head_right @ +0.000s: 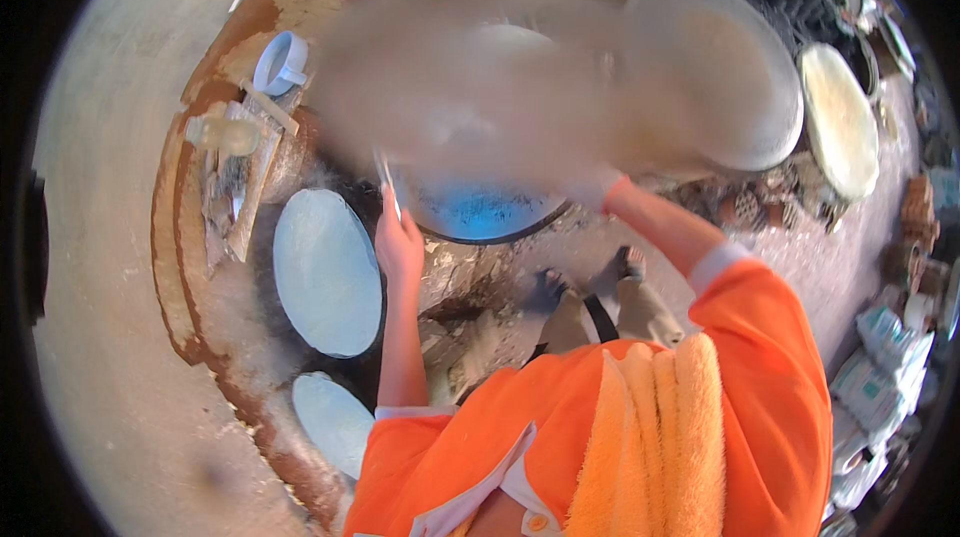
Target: The person scoops batter from a large bowl and pours it onto hot circular pans. They use a ladle to spread the batter into thin, round crepes. The person flips the crepes with a spatula and removes the cooked ones to a stack.
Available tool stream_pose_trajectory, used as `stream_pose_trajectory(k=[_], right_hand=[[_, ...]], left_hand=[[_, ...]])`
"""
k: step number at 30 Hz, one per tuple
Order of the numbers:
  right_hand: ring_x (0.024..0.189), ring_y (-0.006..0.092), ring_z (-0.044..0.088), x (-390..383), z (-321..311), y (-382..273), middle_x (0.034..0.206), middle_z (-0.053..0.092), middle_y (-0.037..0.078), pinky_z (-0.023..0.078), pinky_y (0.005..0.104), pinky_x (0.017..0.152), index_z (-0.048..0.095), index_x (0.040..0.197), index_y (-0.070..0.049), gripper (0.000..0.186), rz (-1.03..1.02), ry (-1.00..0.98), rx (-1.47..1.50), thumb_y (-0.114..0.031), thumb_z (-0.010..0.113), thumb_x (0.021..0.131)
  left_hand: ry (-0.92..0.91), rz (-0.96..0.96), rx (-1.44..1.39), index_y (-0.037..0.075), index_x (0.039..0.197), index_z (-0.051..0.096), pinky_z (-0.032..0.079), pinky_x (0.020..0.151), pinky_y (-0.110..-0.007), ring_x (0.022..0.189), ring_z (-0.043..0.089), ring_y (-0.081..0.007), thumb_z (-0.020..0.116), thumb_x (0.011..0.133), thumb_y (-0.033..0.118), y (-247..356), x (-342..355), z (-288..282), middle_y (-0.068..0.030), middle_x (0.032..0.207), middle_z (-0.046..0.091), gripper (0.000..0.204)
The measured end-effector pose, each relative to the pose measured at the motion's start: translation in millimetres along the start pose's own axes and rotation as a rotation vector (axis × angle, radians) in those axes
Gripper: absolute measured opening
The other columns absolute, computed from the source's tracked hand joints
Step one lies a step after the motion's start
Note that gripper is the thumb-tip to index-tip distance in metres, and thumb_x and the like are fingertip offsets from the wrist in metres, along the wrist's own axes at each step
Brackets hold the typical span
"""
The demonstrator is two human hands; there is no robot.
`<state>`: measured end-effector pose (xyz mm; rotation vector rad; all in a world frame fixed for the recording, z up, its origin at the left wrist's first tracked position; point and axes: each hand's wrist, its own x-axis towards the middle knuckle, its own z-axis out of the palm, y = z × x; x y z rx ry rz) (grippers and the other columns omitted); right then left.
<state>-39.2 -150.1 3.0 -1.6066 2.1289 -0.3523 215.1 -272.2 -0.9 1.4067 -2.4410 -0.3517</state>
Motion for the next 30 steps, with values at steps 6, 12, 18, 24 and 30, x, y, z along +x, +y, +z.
stream_pose_trajectory(k=[6,12,18,24,30], right_hand=[[0.063,0.0299,0.063,-13.7,-0.9,-22.5,0.069,0.061,0.015,0.051,0.0412,0.052,0.048,0.120,-0.018,0.039,-0.096,0.125,0.065,-0.041,0.045,0.088],[0.072,0.0344,0.062,26.4,13.8,2.7,0.077,0.063,0.016,0.050,0.0436,0.063,0.059,0.095,-0.011,0.034,-0.086,0.099,0.172,-0.041,0.044,0.088],[0.075,0.0261,0.062,-60.3,40.8,25.7,0.082,0.061,0.017,0.050,0.0382,0.062,0.040,0.130,-0.025,0.044,-0.265,-0.093,0.305,-0.031,0.049,0.087],[0.059,0.0041,0.049,-156.0,-17.9,20.9,0.072,0.049,-0.001,0.040,0.0192,0.051,0.056,0.095,-0.004,0.023,0.192,-0.439,1.479,-0.023,0.060,0.083],[0.058,0.0152,0.046,-98.9,111.5,-116.5,0.066,0.049,0.001,0.043,0.0305,0.056,0.055,0.091,-0.008,0.035,0.352,-0.154,1.413,-0.043,0.053,0.085]], left_hand=[[-0.059,-0.089,0.303,0.018,0.136,0.033,0.045,0.056,-0.045,0.069,0.057,-0.0360,0.048,0.087,0.012,-49.4,-90.0,-27.1,-0.0172,0.082,0.053,0.052],[-0.062,-0.161,0.329,0.021,0.138,0.027,0.045,0.050,-0.045,0.064,0.057,-0.0353,0.047,0.086,0.015,-7.3,-135.0,-23.1,-0.0148,0.088,0.053,0.056],[-0.140,-0.249,0.198,0.011,0.132,0.038,0.046,0.051,-0.040,0.060,0.056,-0.0327,0.052,0.085,0.012,33.7,-209.0,-25.8,-0.0168,0.089,0.055,0.050],[-0.116,-0.140,-0.571,0.001,0.125,0.044,0.039,0.051,-0.022,0.058,0.045,-0.0075,0.048,0.088,0.006,19.2,-239.0,-92.9,-0.0021,0.072,0.048,0.038],[0.059,-0.154,-1.226,0.003,0.134,0.024,0.027,0.037,-0.019,0.042,0.032,-0.0051,0.038,0.092,0.007,3.9,-124.1,-154.9,-0.0018,0.066,0.041,0.044]])
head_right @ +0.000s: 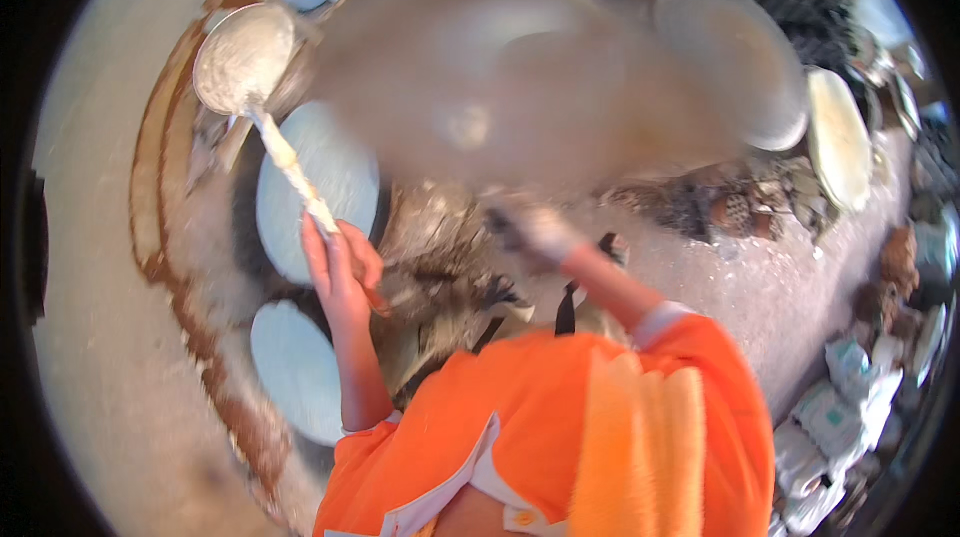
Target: The person scoops batter from a large bowl and pours it onto hot circular pans. They use a ladle to spread the batter into thin, round crepes. The person flips the crepes with a spatula and removes the cooked ones to a stack.
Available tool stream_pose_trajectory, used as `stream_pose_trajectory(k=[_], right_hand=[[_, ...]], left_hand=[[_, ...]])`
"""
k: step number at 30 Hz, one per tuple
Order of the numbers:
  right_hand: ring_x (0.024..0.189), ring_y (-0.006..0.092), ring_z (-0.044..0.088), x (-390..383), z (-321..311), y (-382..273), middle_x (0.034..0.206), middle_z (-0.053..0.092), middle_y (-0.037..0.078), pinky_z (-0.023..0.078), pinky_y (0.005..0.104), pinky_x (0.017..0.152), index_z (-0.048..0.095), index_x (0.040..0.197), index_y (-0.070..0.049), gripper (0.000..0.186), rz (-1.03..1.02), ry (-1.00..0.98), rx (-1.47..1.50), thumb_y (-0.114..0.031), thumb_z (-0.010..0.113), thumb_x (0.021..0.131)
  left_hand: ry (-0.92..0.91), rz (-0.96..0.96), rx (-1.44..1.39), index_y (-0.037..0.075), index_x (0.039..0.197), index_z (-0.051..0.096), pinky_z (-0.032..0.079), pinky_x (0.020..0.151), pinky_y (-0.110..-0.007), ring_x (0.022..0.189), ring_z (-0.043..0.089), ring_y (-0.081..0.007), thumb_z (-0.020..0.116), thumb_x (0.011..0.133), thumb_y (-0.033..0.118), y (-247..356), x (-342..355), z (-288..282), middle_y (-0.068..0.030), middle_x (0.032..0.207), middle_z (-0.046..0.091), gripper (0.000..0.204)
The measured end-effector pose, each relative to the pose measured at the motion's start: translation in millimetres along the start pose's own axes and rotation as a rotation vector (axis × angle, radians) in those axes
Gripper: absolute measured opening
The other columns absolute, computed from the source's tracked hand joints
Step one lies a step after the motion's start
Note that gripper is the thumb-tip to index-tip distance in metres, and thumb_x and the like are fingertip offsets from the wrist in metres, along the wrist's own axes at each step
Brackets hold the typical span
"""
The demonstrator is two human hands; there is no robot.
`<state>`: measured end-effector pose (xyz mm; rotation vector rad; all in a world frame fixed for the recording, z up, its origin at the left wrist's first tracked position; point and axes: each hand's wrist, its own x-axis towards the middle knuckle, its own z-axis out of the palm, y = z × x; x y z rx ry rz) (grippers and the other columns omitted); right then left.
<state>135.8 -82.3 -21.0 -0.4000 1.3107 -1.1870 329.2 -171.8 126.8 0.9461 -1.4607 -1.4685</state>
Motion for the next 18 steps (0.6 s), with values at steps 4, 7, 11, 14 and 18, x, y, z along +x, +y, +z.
stream_pose_trajectory(k=[4,7,11,14,18], right_hand=[[0.047,0.0159,0.047,40.9,75.4,41.7,0.060,0.049,0.004,0.043,0.0321,0.044,0.051,0.082,-0.009,0.035,0.196,0.300,0.136,-0.044,0.049,0.087],[0.039,0.0140,0.044,9.5,97.8,17.1,0.055,0.046,0.001,0.041,0.0310,0.037,0.048,0.073,-0.011,0.029,0.196,0.300,0.415,-0.035,0.049,0.088],[0.038,0.0170,0.047,45.4,125.2,20.6,0.053,0.048,0.004,0.040,0.0322,0.035,0.048,0.069,-0.008,0.036,0.033,0.273,0.183,-0.039,0.050,0.088],[0.038,0.0178,0.047,57.1,112.9,41.0,0.054,0.049,0.006,0.038,0.0327,0.033,0.049,0.069,-0.008,0.040,0.097,0.444,0.183,-0.043,0.051,0.086],[0.036,0.0153,0.043,16.8,82.9,55.3,0.055,0.046,0.002,0.037,0.0314,0.031,0.049,0.076,-0.010,0.036,0.075,0.403,0.295,-0.044,0.050,0.086]], left_hand=[[-0.036,-0.137,-0.167,0.008,0.136,0.022,0.027,0.036,-0.020,0.041,0.031,-0.0042,0.042,0.087,0.003,0.7,-2.3,-31.4,-0.0004,0.067,0.040,0.053],[-0.011,-0.199,-0.087,0.009,0.136,0.023,0.027,0.036,-0.019,0.040,0.031,-0.0039,0.041,0.085,0.001,-12.4,-29.7,-69.0,0.0001,0.066,0.040,0.054],[-0.033,-0.309,-0.190,0.009,0.135,0.025,0.029,0.037,-0.020,0.038,0.031,-0.0041,0.043,0.082,-0.002,-13.1,-45.9,-76.2,0.0006,0.068,0.041,0.057],[0.045,-0.304,-0.136,0.012,0.134,0.026,0.028,0.037,-0.020,0.039,0.031,-0.0040,0.044,0.082,-0.002,-4.6,-66.6,-76.7,0.0010,0.068,0.041,0.056],[0.126,-0.282,-0.157,0.013,0.134,0.028,0.027,0.035,-0.020,0.037,0.030,-0.0041,0.041,0.081,-0.001,0.2,-108.5,-83.0,0.0016,0.064,0.039,0.056]])
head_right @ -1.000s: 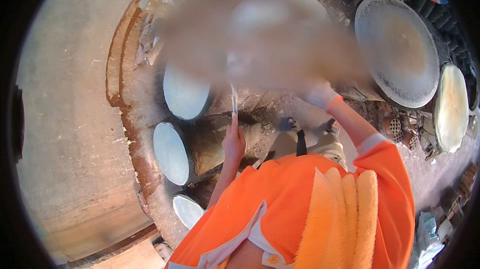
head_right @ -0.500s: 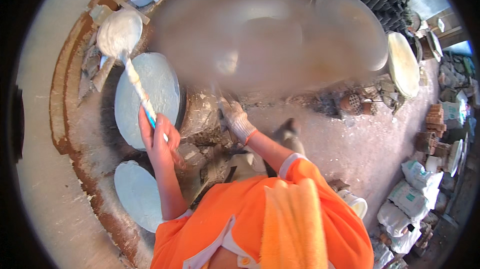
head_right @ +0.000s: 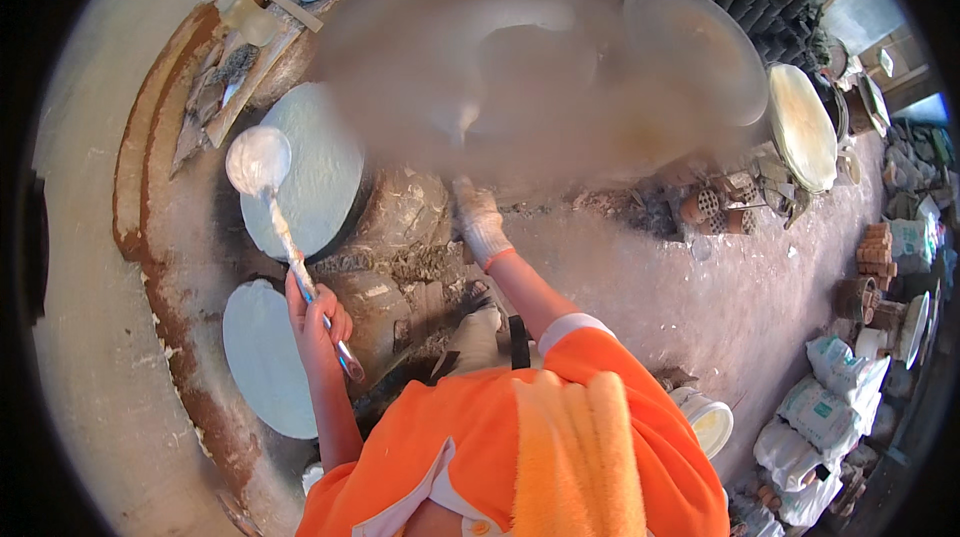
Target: The person scoops batter from a large bowl and pours it onto hot circular pans. They use a ladle to spread the batter into thin, round crepes. The person flips the crepes with a spatula and removes the cooked ones to a stack.
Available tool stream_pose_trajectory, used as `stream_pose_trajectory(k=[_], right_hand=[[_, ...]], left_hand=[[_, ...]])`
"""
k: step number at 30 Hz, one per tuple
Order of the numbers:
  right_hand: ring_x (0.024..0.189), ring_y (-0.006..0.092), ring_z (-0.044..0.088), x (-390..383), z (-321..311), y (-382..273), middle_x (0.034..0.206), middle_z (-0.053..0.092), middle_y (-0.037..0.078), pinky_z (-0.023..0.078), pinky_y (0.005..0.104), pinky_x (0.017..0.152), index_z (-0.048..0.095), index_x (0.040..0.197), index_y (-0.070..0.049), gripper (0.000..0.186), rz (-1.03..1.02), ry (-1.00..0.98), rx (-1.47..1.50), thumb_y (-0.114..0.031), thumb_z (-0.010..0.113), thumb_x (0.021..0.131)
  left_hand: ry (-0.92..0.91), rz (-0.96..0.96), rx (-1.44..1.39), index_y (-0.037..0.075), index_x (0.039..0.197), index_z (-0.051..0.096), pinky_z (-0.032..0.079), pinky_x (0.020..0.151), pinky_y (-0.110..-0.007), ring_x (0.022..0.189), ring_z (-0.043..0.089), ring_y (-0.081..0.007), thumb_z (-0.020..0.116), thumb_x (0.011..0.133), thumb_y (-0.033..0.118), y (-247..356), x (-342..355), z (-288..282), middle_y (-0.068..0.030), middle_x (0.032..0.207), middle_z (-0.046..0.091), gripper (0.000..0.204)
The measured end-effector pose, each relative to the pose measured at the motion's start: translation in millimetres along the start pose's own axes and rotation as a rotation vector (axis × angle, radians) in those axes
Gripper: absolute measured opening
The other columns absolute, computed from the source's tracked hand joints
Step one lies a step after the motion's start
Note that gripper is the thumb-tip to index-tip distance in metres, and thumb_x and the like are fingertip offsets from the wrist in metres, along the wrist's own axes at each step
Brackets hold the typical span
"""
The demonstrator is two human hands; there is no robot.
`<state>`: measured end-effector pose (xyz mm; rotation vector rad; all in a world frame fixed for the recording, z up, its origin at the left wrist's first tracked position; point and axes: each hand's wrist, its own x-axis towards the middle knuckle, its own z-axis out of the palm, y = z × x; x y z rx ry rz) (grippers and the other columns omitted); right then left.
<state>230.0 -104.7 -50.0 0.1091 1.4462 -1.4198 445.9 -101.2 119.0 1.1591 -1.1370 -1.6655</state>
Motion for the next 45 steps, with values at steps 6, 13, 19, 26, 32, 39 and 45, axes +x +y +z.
stream_pose_trajectory(k=[6,13,19,26,32,39,45], right_hand=[[0.036,0.0131,0.038,-13.9,-76.4,-23.3,0.055,0.042,0.000,0.034,0.0287,0.033,0.048,0.076,-0.012,0.034,-0.093,-0.090,-0.094,-0.044,0.048,0.088],[0.037,0.0150,0.042,-17.8,-20.1,-3.9,0.056,0.048,0.001,0.035,0.0317,0.035,0.047,0.076,-0.012,0.036,0.023,-0.209,-0.228,-0.047,0.054,0.084],[0.037,0.0140,0.040,-4.9,-103.9,-2.5,0.054,0.044,0.002,0.033,0.0292,0.031,0.051,0.093,-0.011,0.031,0.091,0.043,-0.105,-0.042,0.047,0.089],[0.037,0.0149,0.041,-10.1,-129.5,-67.1,0.055,0.044,0.002,0.033,0.0307,0.032,0.046,0.072,-0.010,0.037,0.005,0.030,-0.155,-0.044,0.049,0.088],[0.056,0.0142,0.054,28.1,-152.5,-8.9,0.065,0.055,0.008,0.043,0.0295,0.048,0.056,0.077,-0.009,0.040,-0.082,-0.207,-0.660,-0.046,0.047,0.089],[0.039,0.0106,0.041,38.7,-238.7,-103.3,0.053,0.046,0.000,0.034,0.0271,0.033,0.053,0.074,-0.008,0.038,-0.306,-0.267,-0.828,-0.044,0.050,0.087],[0.041,0.0105,0.043,31.7,-231.1,-116.5,0.052,0.046,0.001,0.038,0.0278,0.037,0.053,0.075,-0.007,0.042,-0.293,-0.256,-0.845,-0.046,0.047,0.088]], left_hand=[[0.019,-0.032,-0.084,0.013,0.134,0.027,0.026,0.033,-0.020,0.035,0.030,-0.0045,0.040,0.080,-0.001,-5.8,-46.4,-0.7,0.0013,0.061,0.039,0.058],[-0.093,-0.039,-0.083,0.012,0.137,0.025,0.028,0.034,-0.020,0.036,0.032,-0.0033,0.045,0.083,-0.003,-14.9,-12.5,29.4,0.0007,0.069,0.045,0.059],[-0.200,-0.112,-0.172,0.013,0.136,0.023,0.027,0.033,-0.020,0.036,0.032,-0.0047,0.043,0.078,-0.005,-33.3,31.0,36.2,0.0001,0.065,0.042,0.064],[-0.116,-0.114,-0.228,0.013,0.136,0.023,0.028,0.031,-0.020,0.034,0.032,-0.0056,0.041,0.075,-0.004,-31.8,36.6,50.8,-0.0007,0.061,0.041,0.066],[-0.030,-0.085,-0.149,0.013,0.134,0.028,0.026,0.034,-0.020,0.036,0.032,-0.0041,0.049,0.081,-0.004,-31.5,13.2,102.6,0.0009,0.067,0.043,0.059],[-0.081,-0.046,-0.173,0.014,0.134,0.028,0.028,0.034,-0.020,0.036,0.030,-0.0045,0.042,0.074,-0.003,-26.7,25.0,129.3,0.0001,0.064,0.042,0.064],[-0.153,-0.086,-0.117,0.015,0.133,0.031,0.027,0.034,-0.020,0.037,0.029,-0.0039,0.047,0.080,-0.004,-41.0,43.5,174.0,0.0010,0.063,0.042,0.058]])
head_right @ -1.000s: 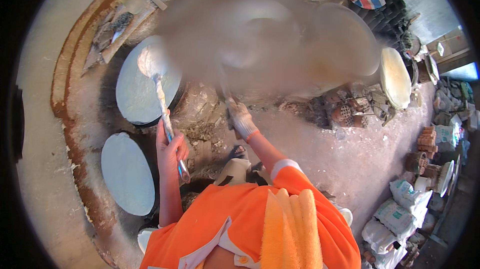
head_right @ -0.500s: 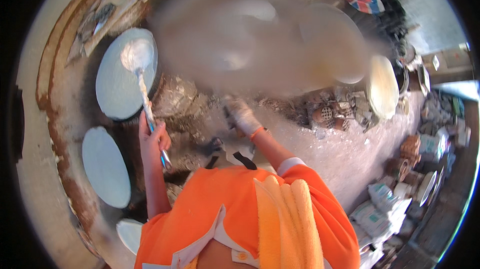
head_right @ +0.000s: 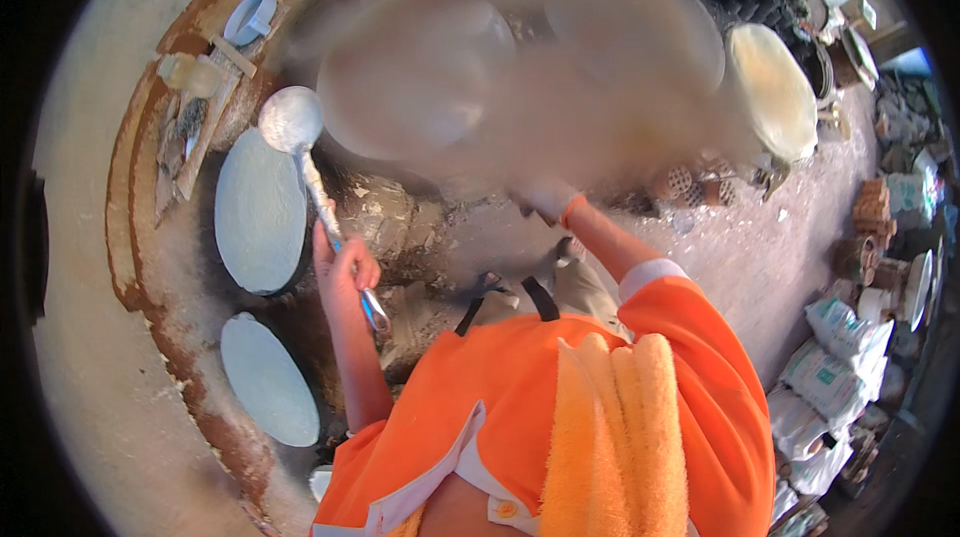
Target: The person scoops batter from a large bowl and pours it onto hot circular pans. They use a ladle to spread the batter into thin, round crepes. The person flips the crepes with a spatula and removes the cooked ones to a stack.
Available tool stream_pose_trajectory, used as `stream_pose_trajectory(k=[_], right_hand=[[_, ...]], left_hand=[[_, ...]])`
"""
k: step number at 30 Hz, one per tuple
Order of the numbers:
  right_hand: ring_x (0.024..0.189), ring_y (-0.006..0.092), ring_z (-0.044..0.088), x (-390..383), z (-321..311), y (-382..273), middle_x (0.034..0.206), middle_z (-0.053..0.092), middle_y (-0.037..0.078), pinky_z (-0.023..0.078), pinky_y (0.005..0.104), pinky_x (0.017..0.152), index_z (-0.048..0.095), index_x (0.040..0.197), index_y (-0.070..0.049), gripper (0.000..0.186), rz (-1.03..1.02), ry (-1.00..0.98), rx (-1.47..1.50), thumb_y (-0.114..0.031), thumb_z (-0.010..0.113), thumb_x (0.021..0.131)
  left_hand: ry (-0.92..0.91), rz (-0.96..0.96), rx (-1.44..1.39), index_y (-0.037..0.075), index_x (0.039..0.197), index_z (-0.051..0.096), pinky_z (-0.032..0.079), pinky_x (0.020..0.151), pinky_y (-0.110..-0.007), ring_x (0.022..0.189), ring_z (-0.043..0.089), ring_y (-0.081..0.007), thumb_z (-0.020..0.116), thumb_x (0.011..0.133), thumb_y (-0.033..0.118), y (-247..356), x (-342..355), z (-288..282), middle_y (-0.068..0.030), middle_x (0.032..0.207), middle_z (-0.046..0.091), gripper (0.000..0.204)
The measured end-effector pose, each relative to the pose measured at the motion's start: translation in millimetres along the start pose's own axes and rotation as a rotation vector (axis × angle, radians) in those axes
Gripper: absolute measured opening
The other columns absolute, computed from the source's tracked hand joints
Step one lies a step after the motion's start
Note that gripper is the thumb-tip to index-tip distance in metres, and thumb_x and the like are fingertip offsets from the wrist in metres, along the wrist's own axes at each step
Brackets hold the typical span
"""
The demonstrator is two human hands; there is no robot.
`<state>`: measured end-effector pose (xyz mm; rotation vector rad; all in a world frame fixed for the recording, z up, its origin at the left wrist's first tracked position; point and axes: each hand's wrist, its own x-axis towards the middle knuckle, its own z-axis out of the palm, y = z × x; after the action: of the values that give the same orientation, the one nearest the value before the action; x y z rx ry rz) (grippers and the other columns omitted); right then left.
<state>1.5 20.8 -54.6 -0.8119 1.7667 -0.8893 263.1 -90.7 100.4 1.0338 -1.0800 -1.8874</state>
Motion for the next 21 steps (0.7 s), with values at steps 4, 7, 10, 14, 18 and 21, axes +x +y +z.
stream_pose_trajectory(k=[4,7,10,14,18,21], right_hand=[[0.043,0.0118,0.047,-9.1,-7.5,35.8,0.053,0.047,0.002,0.042,0.0300,0.039,0.056,0.085,-0.006,0.039,-0.142,0.092,-0.197,-0.044,0.047,0.089],[0.042,0.0129,0.050,-15.7,-65.7,-38.8,0.053,0.048,0.004,0.044,0.0308,0.038,0.057,0.087,-0.005,0.042,0.006,0.095,-0.090,-0.044,0.044,0.089],[0.041,0.0116,0.047,7.7,-70.6,-25.1,0.052,0.047,0.003,0.041,0.0308,0.037,0.057,0.082,-0.003,0.045,0.150,0.040,-0.086,-0.045,0.043,0.090],[0.047,0.0152,0.052,18.9,-46.1,40.5,0.058,0.053,0.006,0.047,0.0304,0.044,0.057,0.096,-0.007,0.039,0.081,-0.040,-0.147,-0.043,0.043,0.090],[0.078,0.0269,0.064,101.0,-75.1,41.7,0.091,0.063,0.011,0.052,0.0421,0.059,0.039,0.129,-0.023,0.039,-0.488,0.555,-1.128,-0.036,0.037,0.093],[0.077,0.0277,0.064,93.7,-57.7,-106.3,0.089,0.063,0.010,0.052,0.0449,0.061,0.044,0.123,-0.013,0.039,0.109,0.455,-0.790,-0.036,0.037,0.093]], left_hand=[[-0.074,-0.060,0.017,0.017,0.133,0.030,0.027,0.034,-0.021,0.037,0.031,-0.0036,0.051,0.082,-0.005,-7.8,7.0,17.5,0.0015,0.074,0.046,0.060],[-0.076,-0.110,0.052,0.017,0.134,0.028,0.028,0.034,-0.021,0.036,0.032,-0.0037,0.051,0.082,-0.005,-17.9,14.5,29.2,0.0017,0.075,0.046,0.061],[-0.097,-0.135,0.063,0.017,0.135,0.027,0.027,0.034,-0.021,0.036,0.031,-0.0039,0.050,0.084,-0.003,-20.4,20.4,50.2,0.0017,0.071,0.044,0.060],[-0.116,-0.187,0.066,0.016,0.136,0.025,0.026,0.033,-0.021,0.034,0.029,-0.0045,0.048,0.087,0.002,-19.3,22.0,63.3,0.0015,0.061,0.040,0.057],[-0.131,-0.245,0.080,0.016,0.136,0.026,0.025,0.033,-0.021,0.034,0.028,-0.0047,0.045,0.090,0.006,-11.8,27.8,68.0,0.0019,0.057,0.037,0.051],[-0.149,-0.264,0.051,0.015,0.134,0.028,0.025,0.034,-0.021,0.035,0.028,-0.0046,0.043,0.087,0.003,-6.9,39.0,59.2,0.0010,0.060,0.038,0.051]])
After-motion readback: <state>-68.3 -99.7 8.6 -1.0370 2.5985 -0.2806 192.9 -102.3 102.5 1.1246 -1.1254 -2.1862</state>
